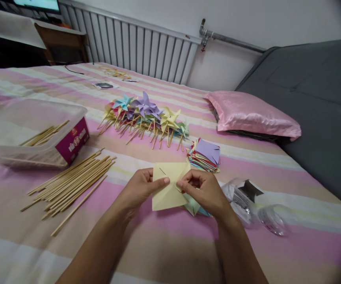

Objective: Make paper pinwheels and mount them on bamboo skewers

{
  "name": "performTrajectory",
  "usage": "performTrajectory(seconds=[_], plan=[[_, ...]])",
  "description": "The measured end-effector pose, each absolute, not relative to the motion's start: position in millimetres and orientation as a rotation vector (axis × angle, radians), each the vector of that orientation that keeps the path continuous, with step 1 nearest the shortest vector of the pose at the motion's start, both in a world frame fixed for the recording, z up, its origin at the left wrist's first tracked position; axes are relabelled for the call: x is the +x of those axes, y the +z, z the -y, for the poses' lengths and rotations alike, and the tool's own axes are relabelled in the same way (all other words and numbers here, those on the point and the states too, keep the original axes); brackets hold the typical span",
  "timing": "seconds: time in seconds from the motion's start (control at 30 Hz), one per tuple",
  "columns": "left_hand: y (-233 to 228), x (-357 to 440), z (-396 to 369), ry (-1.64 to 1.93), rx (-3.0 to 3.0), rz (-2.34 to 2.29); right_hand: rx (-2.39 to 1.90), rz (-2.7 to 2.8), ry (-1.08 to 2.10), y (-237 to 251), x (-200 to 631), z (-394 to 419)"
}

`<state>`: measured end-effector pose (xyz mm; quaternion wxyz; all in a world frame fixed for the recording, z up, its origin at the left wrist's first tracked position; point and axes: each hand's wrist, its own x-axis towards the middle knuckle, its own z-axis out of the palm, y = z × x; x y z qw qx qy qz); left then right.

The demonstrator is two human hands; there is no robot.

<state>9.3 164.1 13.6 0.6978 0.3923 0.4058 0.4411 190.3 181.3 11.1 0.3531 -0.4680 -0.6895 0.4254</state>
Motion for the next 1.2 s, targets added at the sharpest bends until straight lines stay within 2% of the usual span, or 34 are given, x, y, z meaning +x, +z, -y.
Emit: performTrajectory(seconds=[0.43,0.67,0.87,1.2], plan=[[12.0,24.0,-163.3,1.123,0.780,-1.109,-1.275,1.819,0.880,16.7,181.5,-173.7],[9.4,27.3,-164.0,1.305,0.669,-1.104,-1.139,1.401,1.130,10.5,171.0,-175.6],[8.6,29.4,-162.7,1.339,0.687,-1.061,-1.057,1.305,1.346,7.1,172.5,-176.3],[9.2,29.5,-161.5,1.257,0.744,-0.998,-1.054,1.198,1.406,6.8,175.8,-177.9]])
